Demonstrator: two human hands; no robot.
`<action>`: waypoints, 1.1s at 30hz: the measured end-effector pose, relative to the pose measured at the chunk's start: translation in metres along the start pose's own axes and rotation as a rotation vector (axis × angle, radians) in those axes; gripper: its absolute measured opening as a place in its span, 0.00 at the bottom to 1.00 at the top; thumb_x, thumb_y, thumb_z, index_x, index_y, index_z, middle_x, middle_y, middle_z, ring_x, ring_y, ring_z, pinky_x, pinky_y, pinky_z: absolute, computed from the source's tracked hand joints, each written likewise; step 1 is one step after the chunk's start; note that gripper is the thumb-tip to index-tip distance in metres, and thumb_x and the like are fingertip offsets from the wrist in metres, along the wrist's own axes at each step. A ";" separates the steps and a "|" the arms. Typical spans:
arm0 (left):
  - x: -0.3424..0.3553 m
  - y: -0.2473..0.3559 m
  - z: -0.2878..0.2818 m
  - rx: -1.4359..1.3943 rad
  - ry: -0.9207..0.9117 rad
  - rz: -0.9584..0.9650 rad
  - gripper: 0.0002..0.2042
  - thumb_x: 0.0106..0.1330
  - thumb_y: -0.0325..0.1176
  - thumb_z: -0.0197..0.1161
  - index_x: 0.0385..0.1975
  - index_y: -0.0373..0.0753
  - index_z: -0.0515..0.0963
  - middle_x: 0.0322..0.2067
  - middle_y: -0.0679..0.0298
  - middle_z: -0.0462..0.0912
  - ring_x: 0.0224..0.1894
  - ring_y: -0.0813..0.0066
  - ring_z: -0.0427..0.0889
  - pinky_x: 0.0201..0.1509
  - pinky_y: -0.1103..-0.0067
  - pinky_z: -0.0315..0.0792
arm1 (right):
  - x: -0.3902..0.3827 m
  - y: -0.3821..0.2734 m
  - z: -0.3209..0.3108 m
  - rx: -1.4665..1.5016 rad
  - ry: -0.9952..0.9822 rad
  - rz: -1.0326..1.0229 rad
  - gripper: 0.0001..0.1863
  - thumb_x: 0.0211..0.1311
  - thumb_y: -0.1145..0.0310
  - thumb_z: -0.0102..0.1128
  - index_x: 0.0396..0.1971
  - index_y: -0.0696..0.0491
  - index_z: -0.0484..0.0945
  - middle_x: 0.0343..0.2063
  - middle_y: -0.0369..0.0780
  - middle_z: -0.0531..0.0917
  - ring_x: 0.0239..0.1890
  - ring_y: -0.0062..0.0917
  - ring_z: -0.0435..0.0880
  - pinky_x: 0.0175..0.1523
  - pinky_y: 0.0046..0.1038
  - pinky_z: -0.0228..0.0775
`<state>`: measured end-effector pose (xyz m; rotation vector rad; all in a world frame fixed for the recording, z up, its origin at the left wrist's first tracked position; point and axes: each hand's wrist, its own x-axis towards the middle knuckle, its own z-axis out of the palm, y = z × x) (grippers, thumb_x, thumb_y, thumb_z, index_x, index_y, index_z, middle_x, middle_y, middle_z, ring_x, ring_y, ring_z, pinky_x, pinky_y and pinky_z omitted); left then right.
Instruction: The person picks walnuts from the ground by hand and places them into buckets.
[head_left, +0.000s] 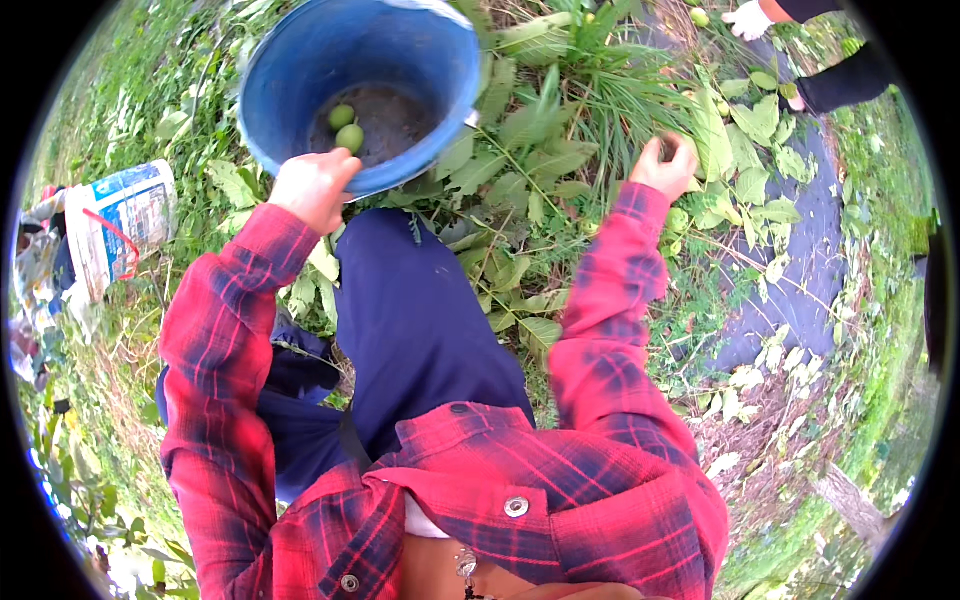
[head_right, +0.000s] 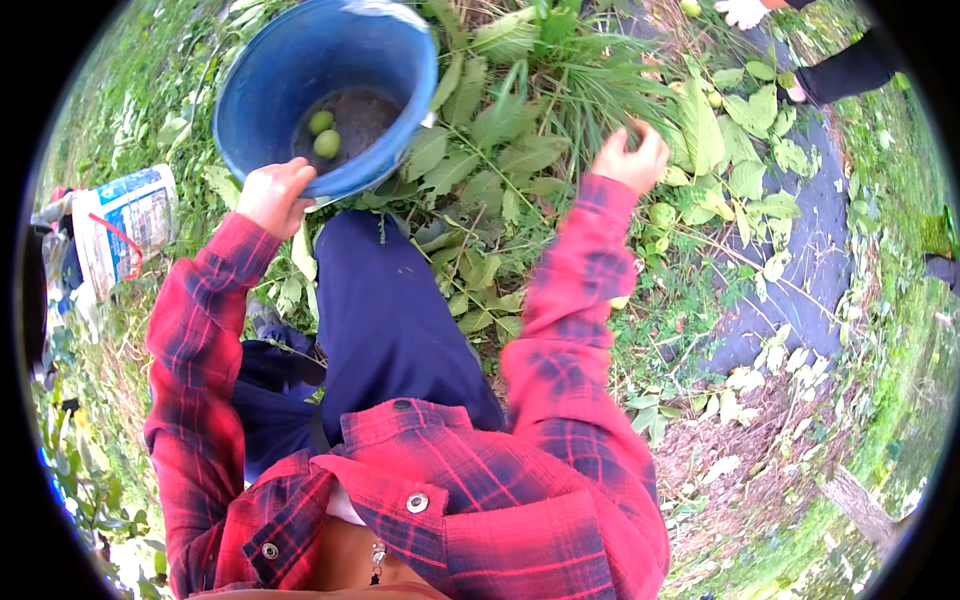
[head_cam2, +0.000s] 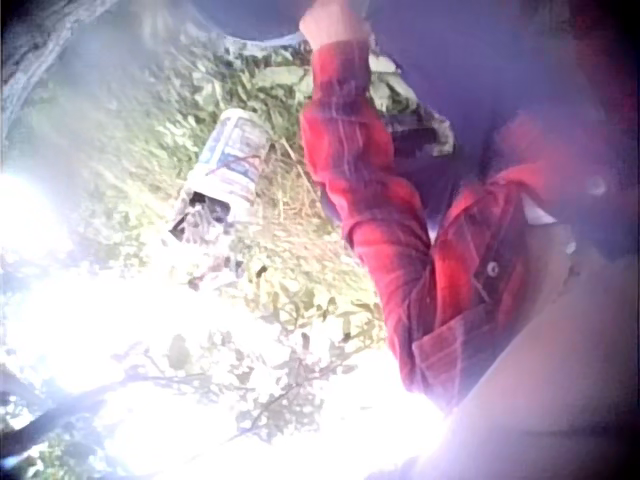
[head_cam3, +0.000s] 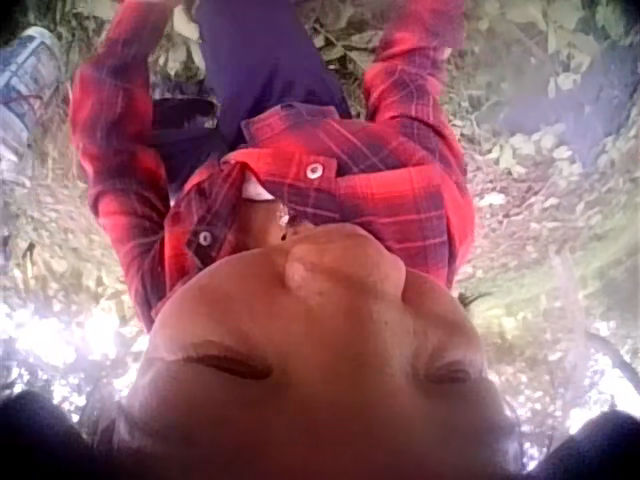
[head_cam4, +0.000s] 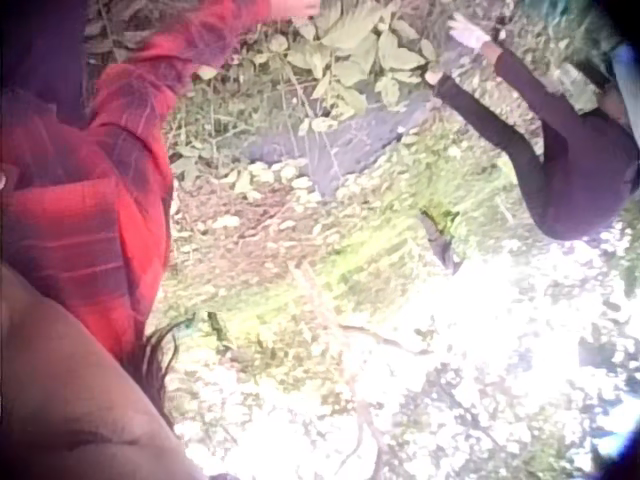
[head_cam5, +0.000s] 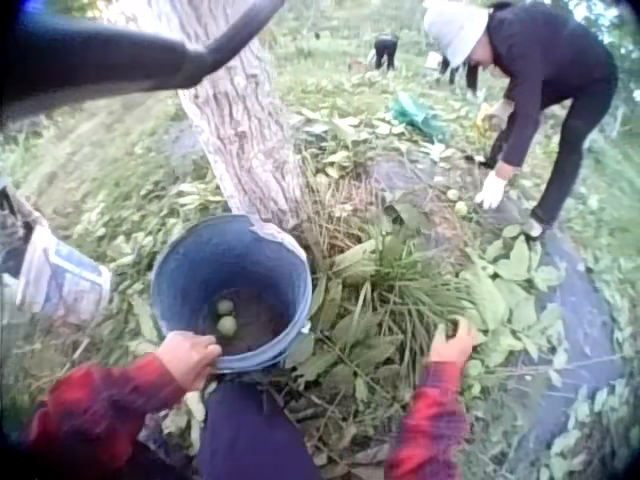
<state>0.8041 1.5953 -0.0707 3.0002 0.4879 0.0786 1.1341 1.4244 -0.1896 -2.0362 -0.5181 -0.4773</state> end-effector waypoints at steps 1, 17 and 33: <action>-0.006 -0.005 0.000 -0.024 0.029 -0.035 0.12 0.33 0.25 0.59 0.20 0.38 0.65 0.20 0.62 0.67 0.24 0.63 0.71 0.26 0.72 0.65 | -0.010 0.043 0.003 -0.292 -0.207 0.000 0.17 0.35 0.65 0.58 0.32 0.51 0.71 0.34 0.45 0.69 0.37 0.37 0.67 0.42 0.36 0.61; 0.028 0.026 0.020 0.095 -0.078 0.030 0.10 0.35 0.24 0.56 0.19 0.38 0.65 0.19 0.61 0.66 0.22 0.63 0.71 0.25 0.72 0.65 | -0.038 -0.067 -0.006 1.198 -0.533 0.361 0.29 0.32 0.72 0.64 0.40 0.55 0.64 0.38 0.41 0.68 0.40 0.29 0.70 0.42 0.28 0.65; 0.032 0.023 0.024 0.087 -0.026 -0.027 0.11 0.37 0.28 0.59 0.19 0.38 0.64 0.19 0.61 0.66 0.22 0.61 0.71 0.23 0.71 0.64 | -0.112 0.095 0.004 -0.446 -1.115 0.281 0.32 0.29 0.59 0.65 0.41 0.46 0.64 0.39 0.45 0.69 0.41 0.38 0.69 0.46 0.32 0.61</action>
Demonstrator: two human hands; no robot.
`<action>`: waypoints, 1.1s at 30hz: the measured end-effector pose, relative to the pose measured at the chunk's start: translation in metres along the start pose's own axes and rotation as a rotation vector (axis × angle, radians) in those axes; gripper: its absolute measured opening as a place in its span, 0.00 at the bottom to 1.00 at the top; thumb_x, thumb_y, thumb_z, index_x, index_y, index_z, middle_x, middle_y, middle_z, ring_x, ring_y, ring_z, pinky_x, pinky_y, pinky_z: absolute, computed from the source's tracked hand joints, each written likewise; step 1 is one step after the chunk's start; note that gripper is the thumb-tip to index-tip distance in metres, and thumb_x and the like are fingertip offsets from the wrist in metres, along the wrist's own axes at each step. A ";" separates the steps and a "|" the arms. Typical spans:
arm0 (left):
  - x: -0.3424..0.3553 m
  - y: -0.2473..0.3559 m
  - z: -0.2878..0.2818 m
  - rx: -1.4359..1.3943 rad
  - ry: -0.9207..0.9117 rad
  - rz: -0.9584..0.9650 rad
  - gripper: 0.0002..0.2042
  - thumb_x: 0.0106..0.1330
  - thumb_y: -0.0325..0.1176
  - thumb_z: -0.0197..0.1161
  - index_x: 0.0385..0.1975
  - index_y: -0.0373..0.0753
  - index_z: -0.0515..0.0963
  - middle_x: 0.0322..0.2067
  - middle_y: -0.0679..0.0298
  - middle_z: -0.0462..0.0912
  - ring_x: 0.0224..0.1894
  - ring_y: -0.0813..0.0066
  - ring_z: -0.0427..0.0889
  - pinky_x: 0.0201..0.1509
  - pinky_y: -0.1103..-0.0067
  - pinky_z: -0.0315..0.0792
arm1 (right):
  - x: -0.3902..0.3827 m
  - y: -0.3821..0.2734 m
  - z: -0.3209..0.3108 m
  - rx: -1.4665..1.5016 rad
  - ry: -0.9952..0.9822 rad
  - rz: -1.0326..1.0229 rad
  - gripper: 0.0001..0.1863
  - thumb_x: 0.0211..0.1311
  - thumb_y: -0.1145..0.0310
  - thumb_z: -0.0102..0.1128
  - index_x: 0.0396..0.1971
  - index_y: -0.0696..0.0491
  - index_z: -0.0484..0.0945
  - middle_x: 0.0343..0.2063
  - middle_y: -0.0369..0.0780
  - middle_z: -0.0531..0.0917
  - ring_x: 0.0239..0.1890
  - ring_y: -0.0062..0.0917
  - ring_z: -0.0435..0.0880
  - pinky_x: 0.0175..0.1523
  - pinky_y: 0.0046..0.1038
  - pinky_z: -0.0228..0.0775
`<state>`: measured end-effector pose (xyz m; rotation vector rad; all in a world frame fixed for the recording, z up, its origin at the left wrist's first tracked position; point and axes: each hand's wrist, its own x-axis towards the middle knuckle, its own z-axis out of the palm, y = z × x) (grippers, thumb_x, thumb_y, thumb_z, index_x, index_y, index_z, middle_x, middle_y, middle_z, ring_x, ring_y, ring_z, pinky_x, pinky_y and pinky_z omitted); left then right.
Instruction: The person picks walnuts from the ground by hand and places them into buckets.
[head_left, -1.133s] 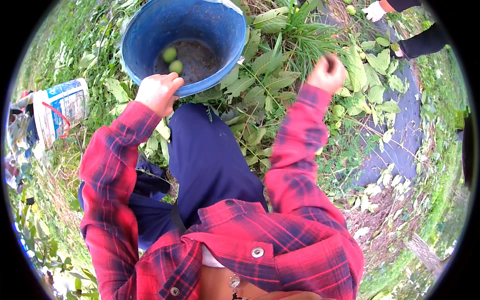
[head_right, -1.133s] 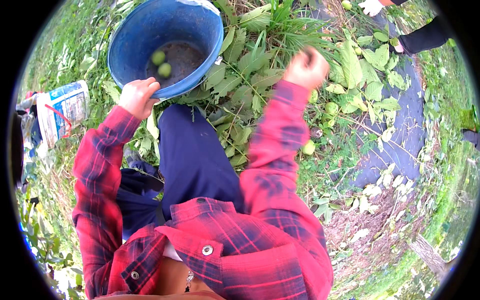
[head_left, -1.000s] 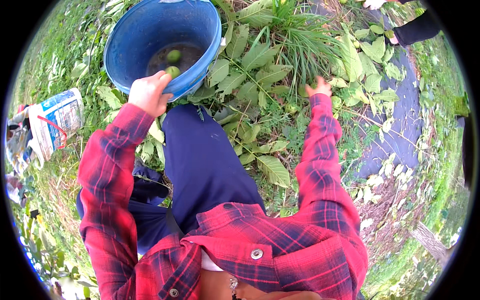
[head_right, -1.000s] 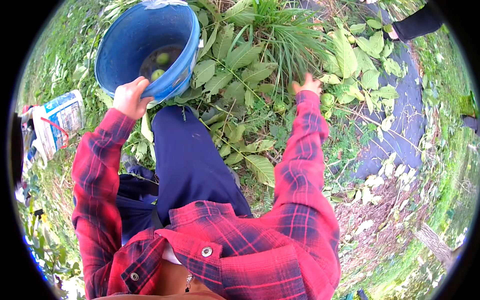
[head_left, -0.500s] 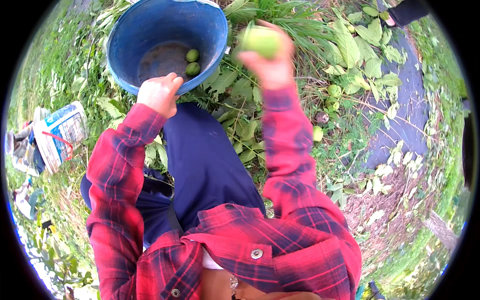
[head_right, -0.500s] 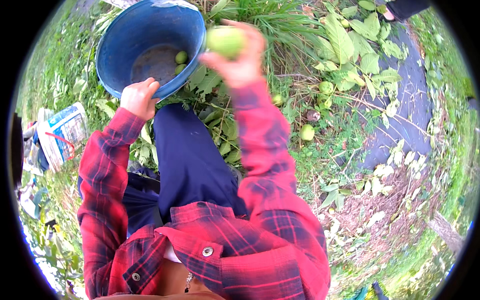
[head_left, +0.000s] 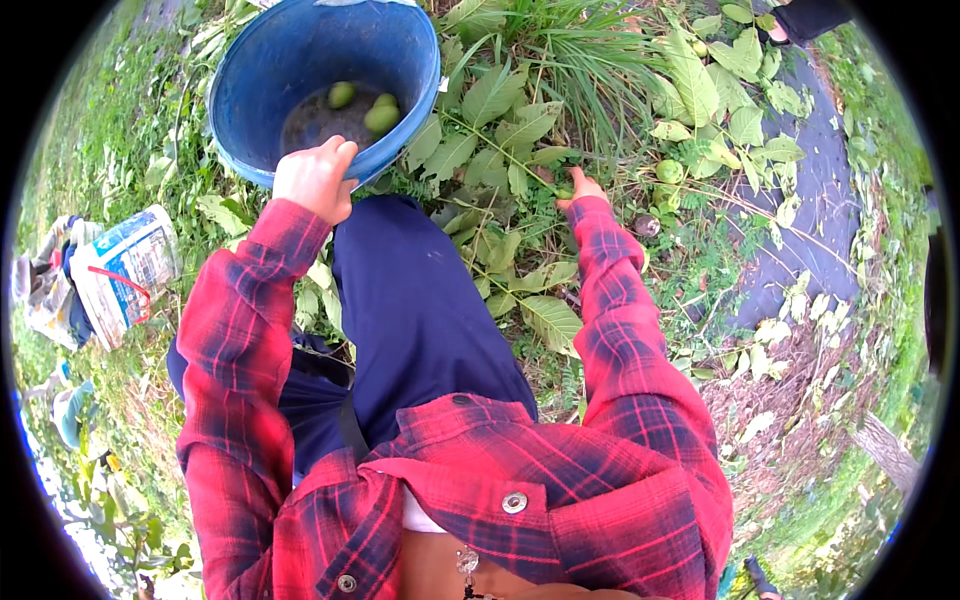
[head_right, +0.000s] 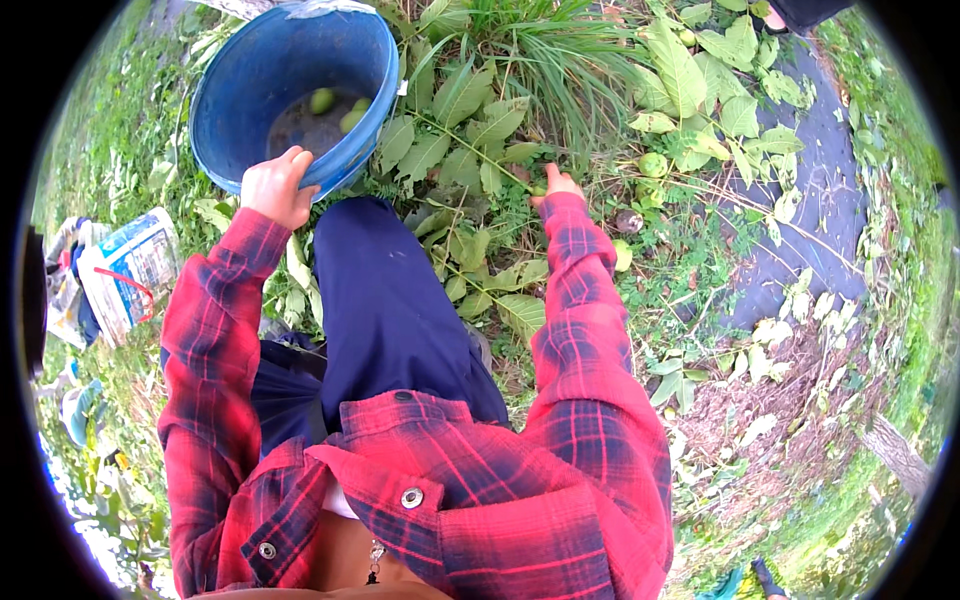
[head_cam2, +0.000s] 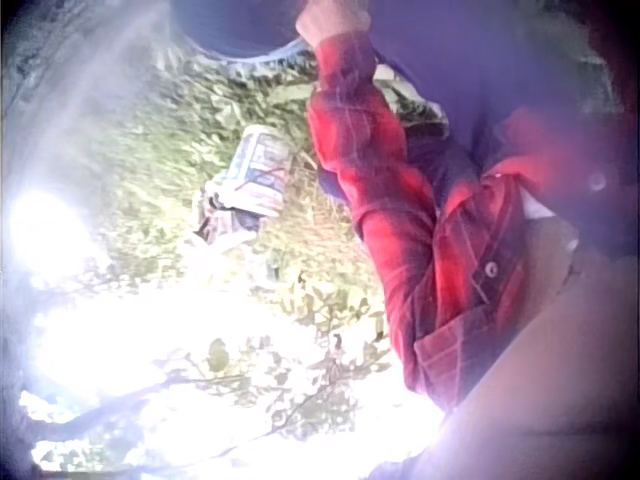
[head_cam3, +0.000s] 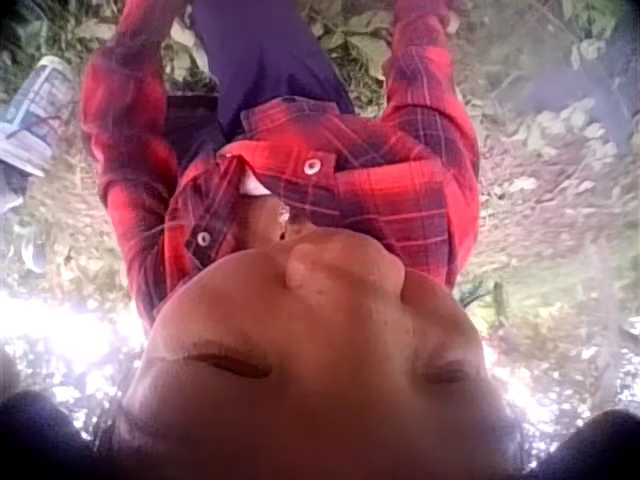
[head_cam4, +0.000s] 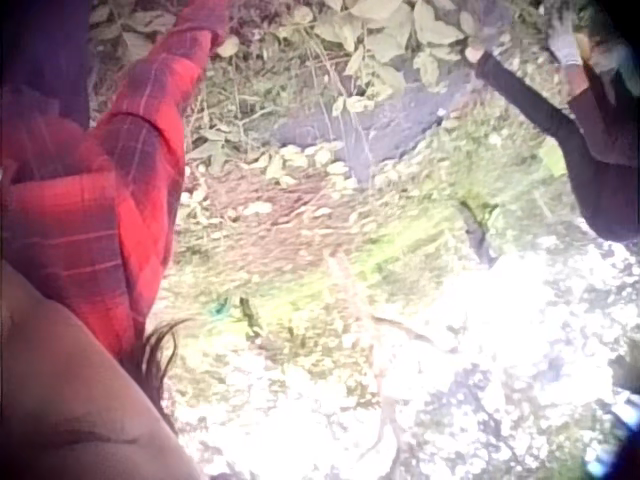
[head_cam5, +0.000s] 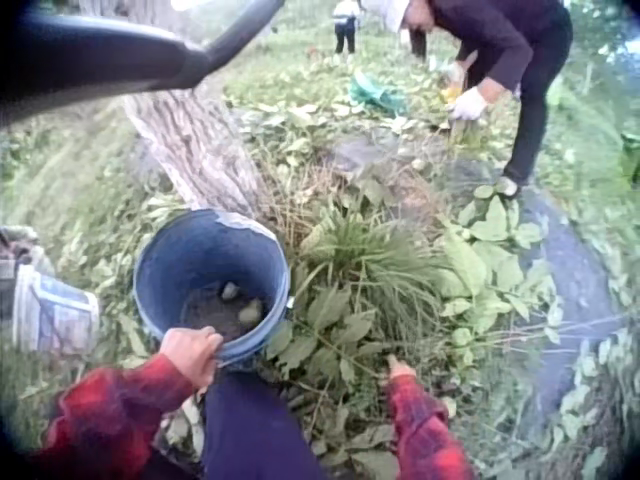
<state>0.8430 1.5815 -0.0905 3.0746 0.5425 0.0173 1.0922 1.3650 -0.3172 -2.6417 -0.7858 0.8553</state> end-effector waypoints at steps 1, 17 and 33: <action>-0.003 -0.003 0.001 -0.002 0.000 -0.004 0.11 0.37 0.29 0.59 0.19 0.39 0.64 0.20 0.61 0.66 0.22 0.60 0.71 0.23 0.71 0.64 | -0.008 -0.005 -0.013 0.161 0.024 0.001 0.33 0.28 0.59 0.66 0.41 0.46 0.64 0.38 0.44 0.70 0.40 0.35 0.69 0.47 0.31 0.61; 0.012 0.017 0.009 0.067 0.162 -0.096 0.08 0.33 0.28 0.55 0.17 0.40 0.68 0.19 0.65 0.69 0.21 0.63 0.72 0.23 0.72 0.66 | -0.095 0.122 -0.010 1.076 0.417 0.422 0.25 0.43 0.59 0.57 0.42 0.52 0.62 0.29 0.44 0.74 0.26 0.28 0.73 0.28 0.24 0.66; -0.004 0.007 0.003 0.065 0.096 -0.055 0.09 0.39 0.34 0.58 0.19 0.40 0.68 0.19 0.64 0.69 0.21 0.63 0.72 0.23 0.72 0.66 | -0.081 0.092 -0.020 0.885 0.445 0.130 0.14 0.36 0.62 0.56 0.28 0.49 0.71 0.23 0.39 0.75 0.31 0.24 0.72 0.36 0.27 0.65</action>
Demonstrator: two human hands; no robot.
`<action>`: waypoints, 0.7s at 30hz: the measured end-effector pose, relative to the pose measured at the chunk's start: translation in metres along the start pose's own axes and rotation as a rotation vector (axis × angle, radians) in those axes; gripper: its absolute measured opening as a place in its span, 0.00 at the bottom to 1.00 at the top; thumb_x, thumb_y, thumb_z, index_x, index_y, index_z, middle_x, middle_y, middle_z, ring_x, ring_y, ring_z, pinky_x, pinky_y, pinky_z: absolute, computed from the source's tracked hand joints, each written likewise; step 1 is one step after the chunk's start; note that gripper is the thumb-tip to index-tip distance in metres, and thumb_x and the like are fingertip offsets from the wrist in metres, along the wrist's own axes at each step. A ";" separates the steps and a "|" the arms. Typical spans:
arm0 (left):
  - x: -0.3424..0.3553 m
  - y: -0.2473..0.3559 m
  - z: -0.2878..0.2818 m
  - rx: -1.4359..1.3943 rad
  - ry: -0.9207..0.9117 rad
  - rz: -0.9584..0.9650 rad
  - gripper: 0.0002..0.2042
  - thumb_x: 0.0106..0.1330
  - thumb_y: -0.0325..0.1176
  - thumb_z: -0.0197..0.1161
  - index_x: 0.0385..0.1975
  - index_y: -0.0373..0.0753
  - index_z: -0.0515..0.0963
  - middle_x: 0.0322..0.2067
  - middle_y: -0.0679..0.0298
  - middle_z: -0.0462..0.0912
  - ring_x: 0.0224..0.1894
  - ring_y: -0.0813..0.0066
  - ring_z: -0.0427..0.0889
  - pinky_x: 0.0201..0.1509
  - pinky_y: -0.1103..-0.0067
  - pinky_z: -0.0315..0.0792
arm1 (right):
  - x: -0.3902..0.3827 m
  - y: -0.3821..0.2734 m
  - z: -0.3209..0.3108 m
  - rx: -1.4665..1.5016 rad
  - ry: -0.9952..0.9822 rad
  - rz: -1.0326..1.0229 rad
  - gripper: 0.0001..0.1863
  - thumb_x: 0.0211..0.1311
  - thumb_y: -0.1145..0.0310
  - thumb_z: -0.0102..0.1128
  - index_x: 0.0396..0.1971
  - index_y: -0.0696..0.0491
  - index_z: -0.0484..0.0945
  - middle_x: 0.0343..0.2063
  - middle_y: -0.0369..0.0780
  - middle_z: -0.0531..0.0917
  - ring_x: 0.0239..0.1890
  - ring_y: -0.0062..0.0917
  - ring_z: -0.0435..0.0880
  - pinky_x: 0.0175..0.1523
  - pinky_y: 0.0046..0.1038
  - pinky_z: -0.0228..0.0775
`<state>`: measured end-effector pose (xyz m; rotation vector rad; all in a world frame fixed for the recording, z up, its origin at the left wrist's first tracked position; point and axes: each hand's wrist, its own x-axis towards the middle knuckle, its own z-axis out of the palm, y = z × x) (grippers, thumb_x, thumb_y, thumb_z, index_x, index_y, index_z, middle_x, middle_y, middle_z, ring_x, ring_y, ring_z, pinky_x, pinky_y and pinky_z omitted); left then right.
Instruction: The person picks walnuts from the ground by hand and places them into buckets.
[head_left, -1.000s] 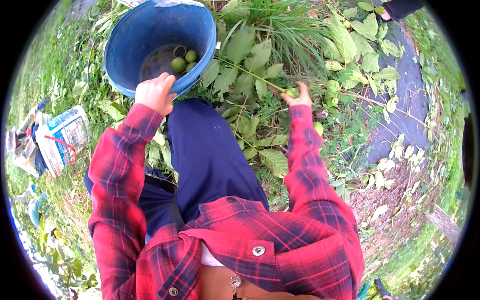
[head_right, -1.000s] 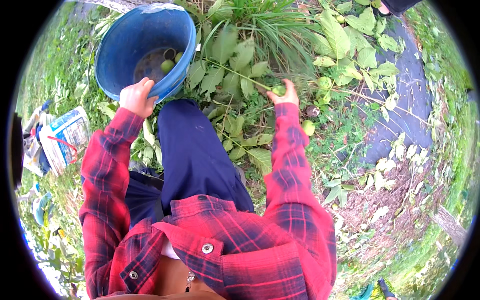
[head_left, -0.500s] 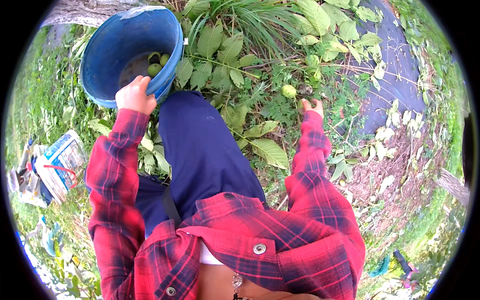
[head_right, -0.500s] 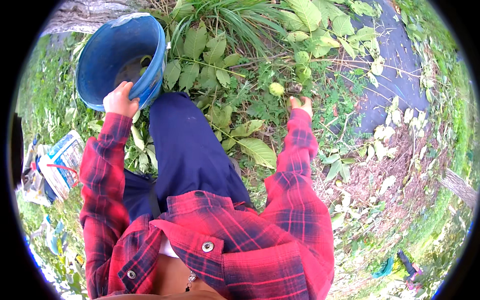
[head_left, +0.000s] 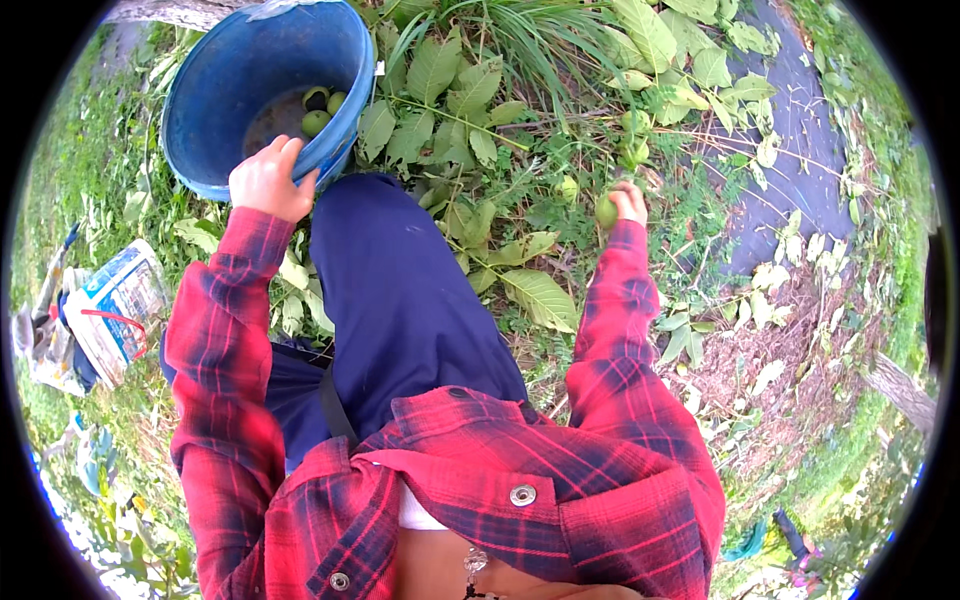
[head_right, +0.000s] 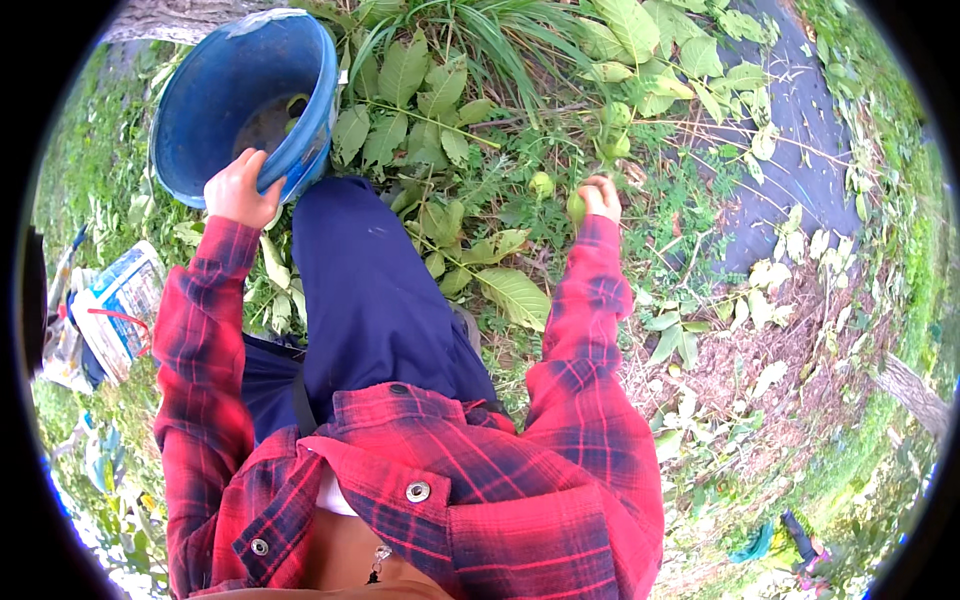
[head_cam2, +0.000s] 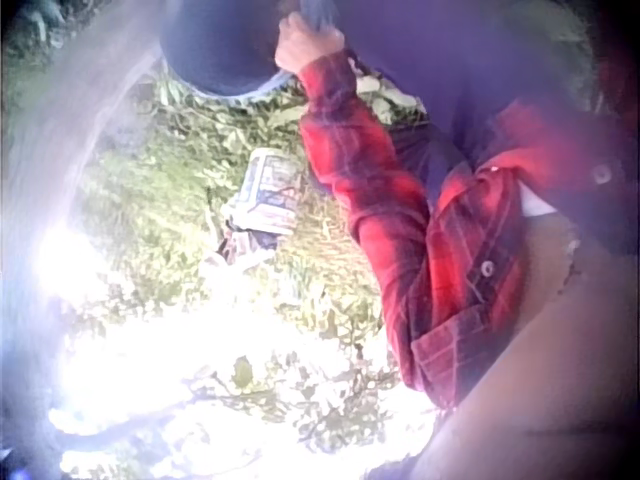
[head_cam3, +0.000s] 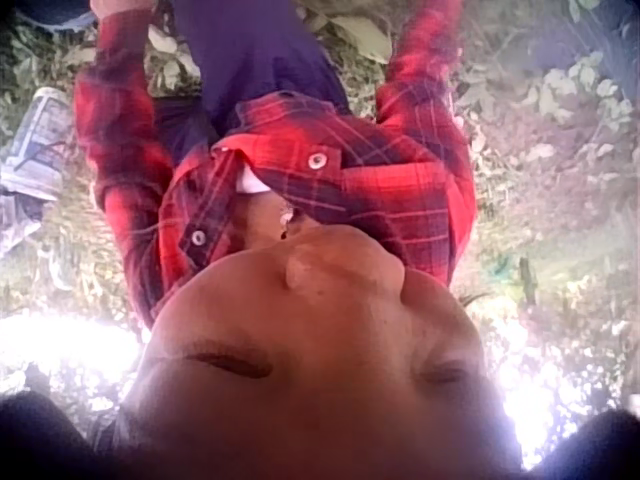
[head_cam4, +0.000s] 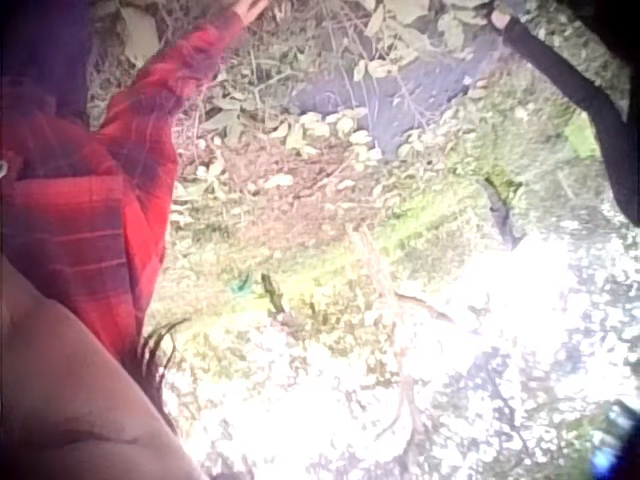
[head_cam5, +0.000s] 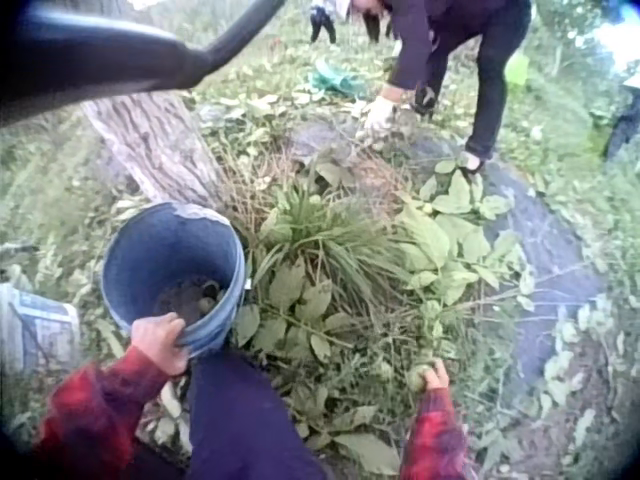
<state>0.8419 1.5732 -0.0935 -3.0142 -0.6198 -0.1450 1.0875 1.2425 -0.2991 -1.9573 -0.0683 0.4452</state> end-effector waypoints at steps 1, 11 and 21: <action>0.004 0.003 0.000 -0.023 0.022 0.020 0.09 0.40 0.35 0.58 0.19 0.40 0.68 0.19 0.64 0.69 0.21 0.63 0.72 0.22 0.73 0.66 | 0.004 0.003 0.005 -0.257 0.010 -0.151 0.15 0.36 0.61 0.56 0.28 0.49 0.71 0.23 0.39 0.76 0.31 0.24 0.72 0.37 0.27 0.65; -0.009 -0.007 0.008 -0.018 0.078 -0.021 0.11 0.45 0.40 0.56 0.15 0.39 0.67 0.14 0.62 0.67 0.18 0.62 0.71 0.20 0.74 0.64 | 0.028 -0.017 0.078 -1.263 -0.614 -0.150 0.25 0.43 0.57 0.51 0.45 0.46 0.63 0.38 0.44 0.72 0.41 0.38 0.71 0.45 0.34 0.62; -0.017 0.089 -0.034 -0.926 0.062 0.059 0.19 0.45 0.30 0.59 0.38 0.33 0.66 0.41 0.54 0.67 0.40 0.65 0.70 0.38 0.76 0.67 | -0.061 -0.059 -0.027 0.988 -0.377 0.026 0.33 0.40 0.60 0.61 0.46 0.51 0.56 0.38 0.43 0.68 0.27 0.34 0.75 0.24 0.38 0.72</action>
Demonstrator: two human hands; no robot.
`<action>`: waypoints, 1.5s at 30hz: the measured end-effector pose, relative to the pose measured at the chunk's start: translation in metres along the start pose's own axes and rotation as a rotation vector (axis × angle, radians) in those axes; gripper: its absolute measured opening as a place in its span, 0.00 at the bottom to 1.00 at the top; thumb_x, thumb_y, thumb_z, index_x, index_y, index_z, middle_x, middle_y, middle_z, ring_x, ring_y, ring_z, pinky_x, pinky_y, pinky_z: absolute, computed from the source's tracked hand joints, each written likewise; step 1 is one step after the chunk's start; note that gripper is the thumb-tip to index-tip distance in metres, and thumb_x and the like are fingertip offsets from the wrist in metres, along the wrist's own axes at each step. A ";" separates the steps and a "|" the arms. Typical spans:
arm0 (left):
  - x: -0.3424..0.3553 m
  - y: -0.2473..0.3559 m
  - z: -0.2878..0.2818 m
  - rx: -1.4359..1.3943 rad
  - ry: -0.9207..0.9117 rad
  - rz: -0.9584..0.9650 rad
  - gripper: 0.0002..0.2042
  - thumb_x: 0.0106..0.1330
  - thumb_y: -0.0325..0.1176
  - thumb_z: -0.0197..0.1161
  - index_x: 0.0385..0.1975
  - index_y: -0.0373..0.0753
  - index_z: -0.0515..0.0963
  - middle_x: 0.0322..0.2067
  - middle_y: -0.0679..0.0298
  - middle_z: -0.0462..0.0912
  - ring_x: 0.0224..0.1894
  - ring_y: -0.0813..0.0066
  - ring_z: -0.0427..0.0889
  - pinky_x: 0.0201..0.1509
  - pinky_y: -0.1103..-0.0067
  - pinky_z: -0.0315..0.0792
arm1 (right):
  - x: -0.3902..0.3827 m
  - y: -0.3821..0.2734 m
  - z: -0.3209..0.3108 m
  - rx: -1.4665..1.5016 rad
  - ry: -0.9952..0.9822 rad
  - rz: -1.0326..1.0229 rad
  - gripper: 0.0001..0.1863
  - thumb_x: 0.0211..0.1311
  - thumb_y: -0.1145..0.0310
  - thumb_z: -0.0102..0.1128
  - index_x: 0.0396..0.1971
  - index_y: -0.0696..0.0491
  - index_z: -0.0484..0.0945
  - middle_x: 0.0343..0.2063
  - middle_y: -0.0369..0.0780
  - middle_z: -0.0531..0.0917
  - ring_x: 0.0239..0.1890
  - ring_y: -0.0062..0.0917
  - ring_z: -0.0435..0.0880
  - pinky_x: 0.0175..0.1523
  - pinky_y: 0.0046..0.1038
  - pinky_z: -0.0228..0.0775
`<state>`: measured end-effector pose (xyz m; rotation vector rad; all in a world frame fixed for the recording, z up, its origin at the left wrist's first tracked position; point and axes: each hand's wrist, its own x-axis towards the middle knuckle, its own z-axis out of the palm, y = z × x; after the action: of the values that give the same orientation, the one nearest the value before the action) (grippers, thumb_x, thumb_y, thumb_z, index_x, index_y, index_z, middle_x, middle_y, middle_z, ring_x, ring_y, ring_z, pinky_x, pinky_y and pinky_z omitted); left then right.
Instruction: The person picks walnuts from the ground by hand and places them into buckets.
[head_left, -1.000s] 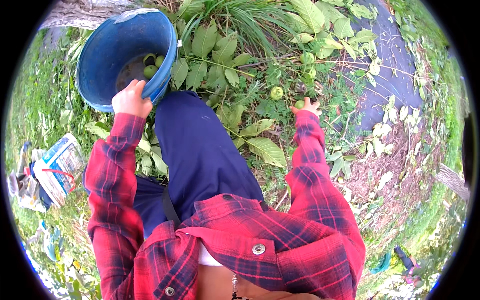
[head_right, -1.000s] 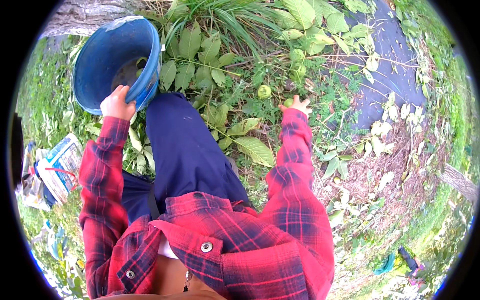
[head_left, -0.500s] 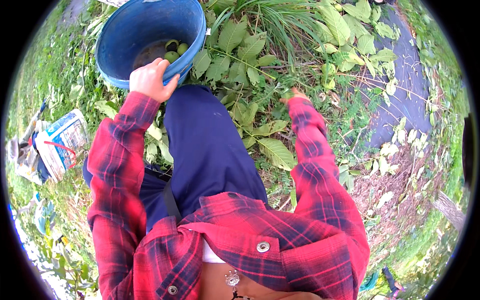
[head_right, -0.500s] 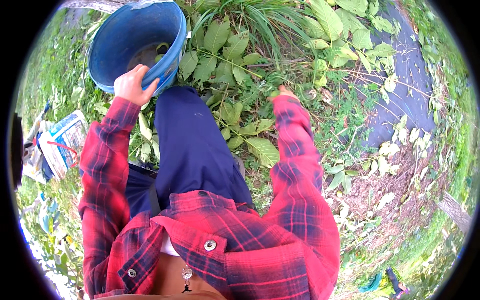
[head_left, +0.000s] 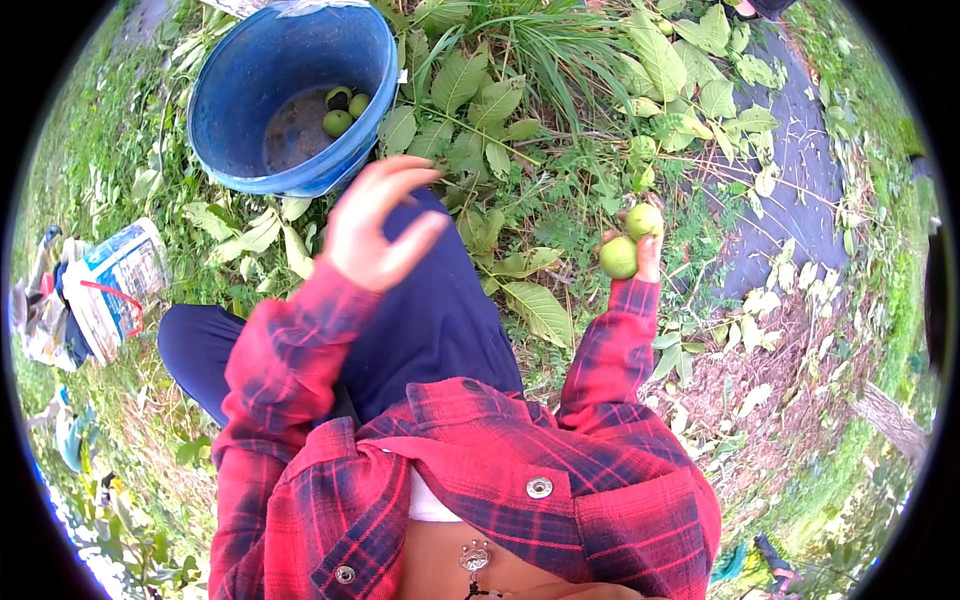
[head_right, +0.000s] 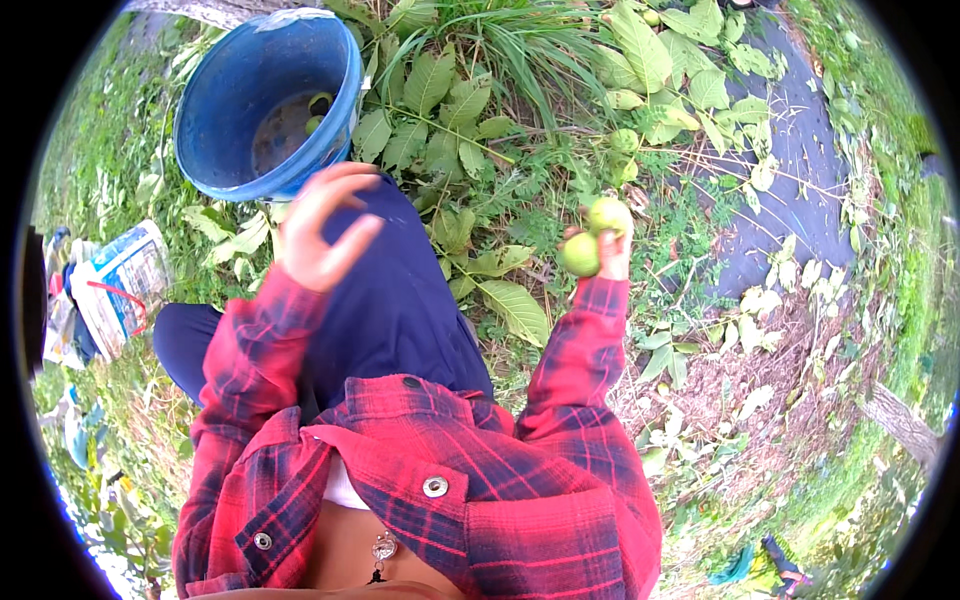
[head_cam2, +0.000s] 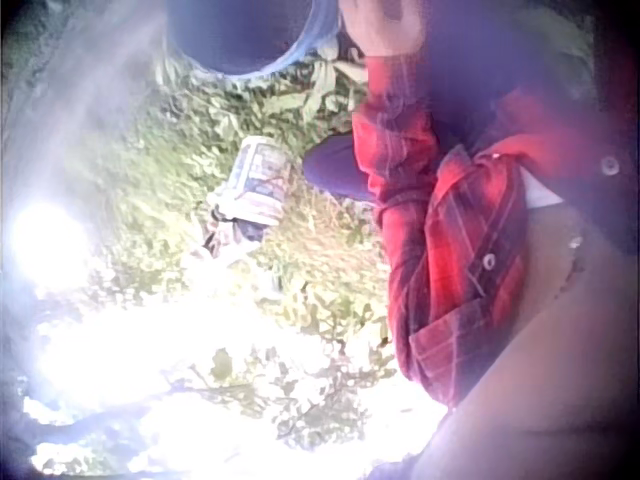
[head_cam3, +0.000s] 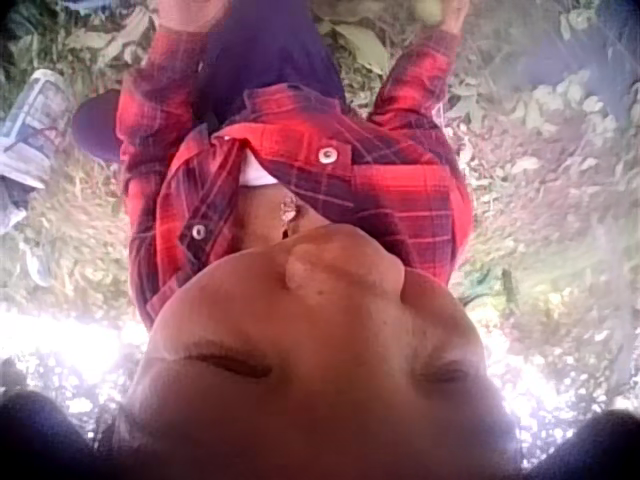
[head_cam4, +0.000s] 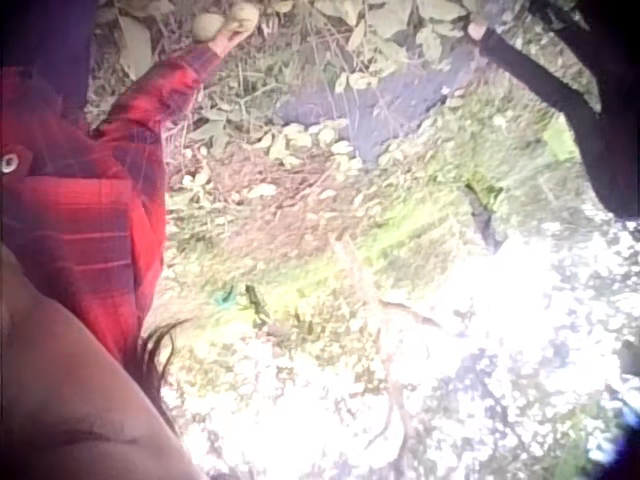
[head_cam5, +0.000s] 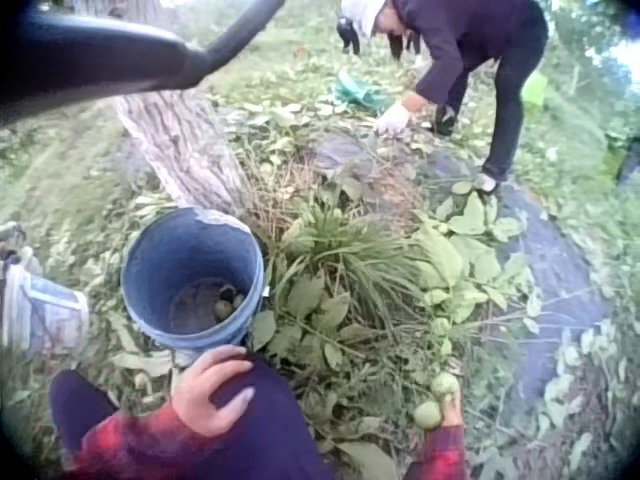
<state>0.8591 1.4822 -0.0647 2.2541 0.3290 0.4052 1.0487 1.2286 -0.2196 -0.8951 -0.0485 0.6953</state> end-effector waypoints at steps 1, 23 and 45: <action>0.006 0.010 0.024 -0.393 -0.021 -0.173 0.21 0.47 0.33 0.58 0.41 0.33 0.64 0.41 0.55 0.67 0.39 0.66 0.70 0.38 0.76 0.67 | -0.003 -0.010 0.033 -0.158 -0.104 -0.032 0.32 0.38 0.63 0.62 0.46 0.51 0.57 0.38 0.42 0.69 0.28 0.31 0.75 0.27 0.33 0.72; -0.107 -0.057 -0.072 -0.993 0.170 -1.031 0.10 0.51 0.37 0.49 0.21 0.34 0.67 0.19 0.55 0.70 0.23 0.63 0.74 0.14 0.80 0.66 | 0.187 0.019 -0.109 -1.830 0.314 0.437 0.31 0.38 0.58 0.61 0.46 0.49 0.61 0.39 0.44 0.70 0.39 0.29 0.71 0.36 0.30 0.68; -0.177 -0.029 -0.128 -0.813 0.573 -1.120 0.12 0.52 0.38 0.48 0.21 0.34 0.68 0.16 0.57 0.70 0.16 0.68 0.71 0.09 0.83 0.58 | 0.257 0.008 -0.017 -2.304 0.708 0.361 0.28 0.38 0.52 0.56 0.44 0.44 0.65 0.45 0.49 0.60 0.39 0.32 0.72 0.39 0.34 0.66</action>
<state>0.6441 1.5234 -0.0384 0.8927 1.3398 0.4347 1.2512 1.3681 -0.2987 -3.3759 -0.0385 0.3239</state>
